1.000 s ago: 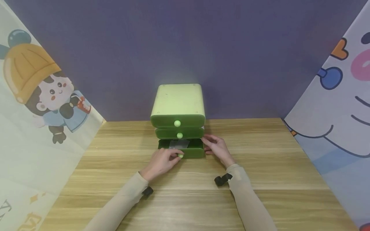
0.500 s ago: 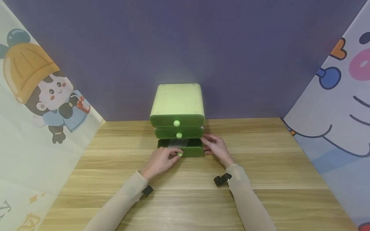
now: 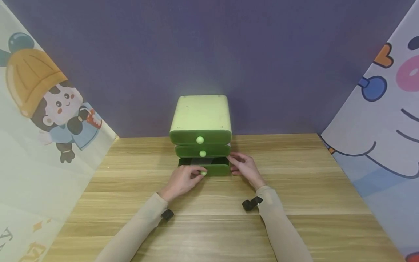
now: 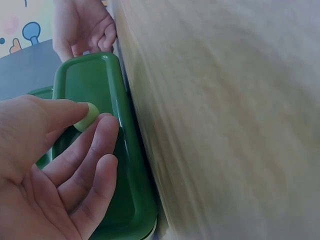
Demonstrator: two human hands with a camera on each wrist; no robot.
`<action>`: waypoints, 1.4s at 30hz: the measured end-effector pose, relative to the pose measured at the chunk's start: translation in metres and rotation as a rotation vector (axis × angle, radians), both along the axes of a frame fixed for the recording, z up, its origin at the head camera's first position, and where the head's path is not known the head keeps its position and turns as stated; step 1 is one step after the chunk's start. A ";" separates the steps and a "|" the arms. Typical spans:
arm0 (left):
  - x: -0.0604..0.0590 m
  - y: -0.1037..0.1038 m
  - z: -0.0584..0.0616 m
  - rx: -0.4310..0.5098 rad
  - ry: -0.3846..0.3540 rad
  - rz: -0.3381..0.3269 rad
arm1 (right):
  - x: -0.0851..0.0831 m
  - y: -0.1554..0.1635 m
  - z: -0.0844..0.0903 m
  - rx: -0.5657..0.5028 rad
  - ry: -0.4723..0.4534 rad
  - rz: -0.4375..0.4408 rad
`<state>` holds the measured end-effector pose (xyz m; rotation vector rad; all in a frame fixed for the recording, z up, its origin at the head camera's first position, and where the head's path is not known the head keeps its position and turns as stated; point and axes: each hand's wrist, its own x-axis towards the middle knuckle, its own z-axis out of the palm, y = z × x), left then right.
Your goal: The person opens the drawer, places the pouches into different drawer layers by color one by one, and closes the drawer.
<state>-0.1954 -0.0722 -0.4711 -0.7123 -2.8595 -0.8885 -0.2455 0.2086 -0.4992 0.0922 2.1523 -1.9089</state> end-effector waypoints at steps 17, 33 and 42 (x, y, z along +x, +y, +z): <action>-0.006 0.001 -0.003 0.012 -0.002 0.027 | 0.001 0.001 0.001 0.017 0.004 -0.001; -0.009 0.003 -0.002 0.039 -0.018 0.020 | 0.000 0.002 0.000 0.025 0.005 -0.005; -0.012 0.003 -0.004 0.042 -0.020 0.036 | 0.001 -0.001 0.000 0.002 0.004 -0.012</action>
